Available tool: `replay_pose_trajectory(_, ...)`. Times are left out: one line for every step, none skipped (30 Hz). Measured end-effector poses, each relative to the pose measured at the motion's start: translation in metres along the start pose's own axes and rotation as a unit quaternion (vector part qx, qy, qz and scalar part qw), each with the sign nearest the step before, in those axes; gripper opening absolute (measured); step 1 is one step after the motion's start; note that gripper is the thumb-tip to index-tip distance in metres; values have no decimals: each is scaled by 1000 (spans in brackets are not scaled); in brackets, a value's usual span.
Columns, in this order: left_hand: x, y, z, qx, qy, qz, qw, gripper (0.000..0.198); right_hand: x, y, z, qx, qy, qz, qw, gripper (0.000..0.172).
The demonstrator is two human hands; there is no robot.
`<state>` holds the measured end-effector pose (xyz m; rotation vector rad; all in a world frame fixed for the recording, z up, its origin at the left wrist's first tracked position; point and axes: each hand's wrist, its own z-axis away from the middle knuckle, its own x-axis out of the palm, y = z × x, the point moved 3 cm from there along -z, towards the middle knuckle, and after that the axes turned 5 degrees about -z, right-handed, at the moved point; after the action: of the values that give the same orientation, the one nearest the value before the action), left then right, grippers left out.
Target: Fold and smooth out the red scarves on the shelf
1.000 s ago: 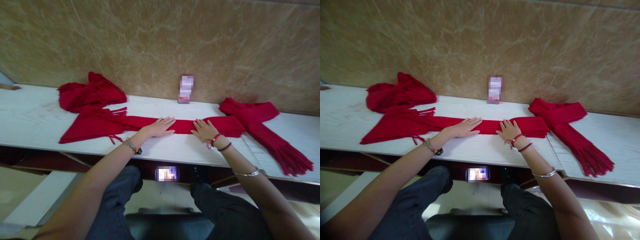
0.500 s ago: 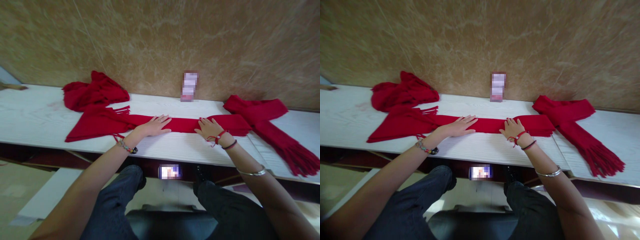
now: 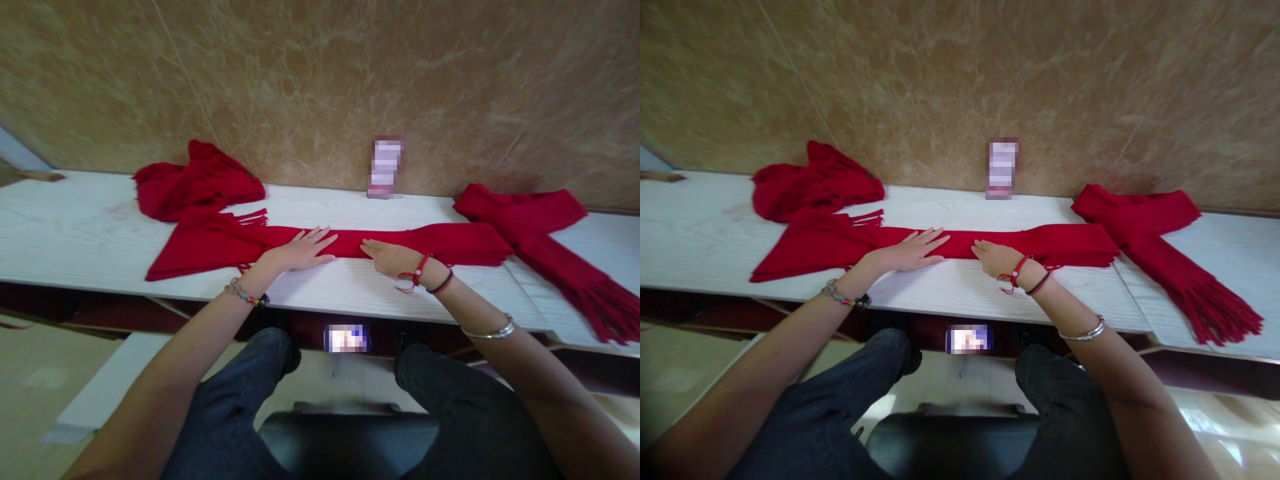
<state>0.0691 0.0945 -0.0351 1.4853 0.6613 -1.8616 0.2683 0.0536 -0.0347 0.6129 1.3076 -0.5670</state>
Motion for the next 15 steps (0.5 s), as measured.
replay_pose_trajectory(0,0,0,0,2,-1,1000,67,0,1,1,1,0,0,1000,51)
replay_pose_trajectory(0,0,-1,2,7,-6,1000,67,-1,2,2,7,2,-2,1000,53)
replay_pose_trajectory(0,1,-2,6,17,-15,1000,66,-2,4,2,15,3,-4,1000,55)
replay_pose_trajectory(-2,3,-3,15,32,-29,999,63,-2,4,1,21,3,-4,1000,55)
replay_pose_trajectory(-4,5,-3,25,49,-46,997,60,-3,5,0,25,2,-3,1000,55)
replay_pose_trajectory(-6,7,-4,34,65,-64,995,56,-4,4,0,28,1,-1,1000,55)
replay_pose_trajectory(-9,10,-5,42,77,-81,993,52,-5,4,-1,32,-1,0,999,54)
replay_pose_trajectory(-12,13,-6,47,81,-94,991,50,-6,3,-2,38,-1,0,999,52)
replay_pose_trajectory(-14,15,-6,49,78,-104,990,48,-8,3,-3,46,2,2,999,50)
replay_pose_trajectory(-17,18,-6,46,68,-111,990,48,-9,2,-3,55,9,3,998,47)
replay_pose_trajectory(-19,19,-7,43,56,-114,991,49,-11,1,-3,64,18,6,998,45)
replay_pose_trajectory(-21,21,-7,42,42,-114,992,51,-12,0,-2,71,25,9,997,43)
replay_pose_trajectory(-24,22,-7,42,29,-108,993,52,-13,0,-2,75,30,12,997,41)
replay_pose_trajectory(-26,23,-8,44,19,-98,994,52,-14,-2,-2,76,29,16,997,40)
replay_pose_trajectory(-29,23,-10,46,13,-86,995,49,-14,-3,-2,75,26,20,997,39)
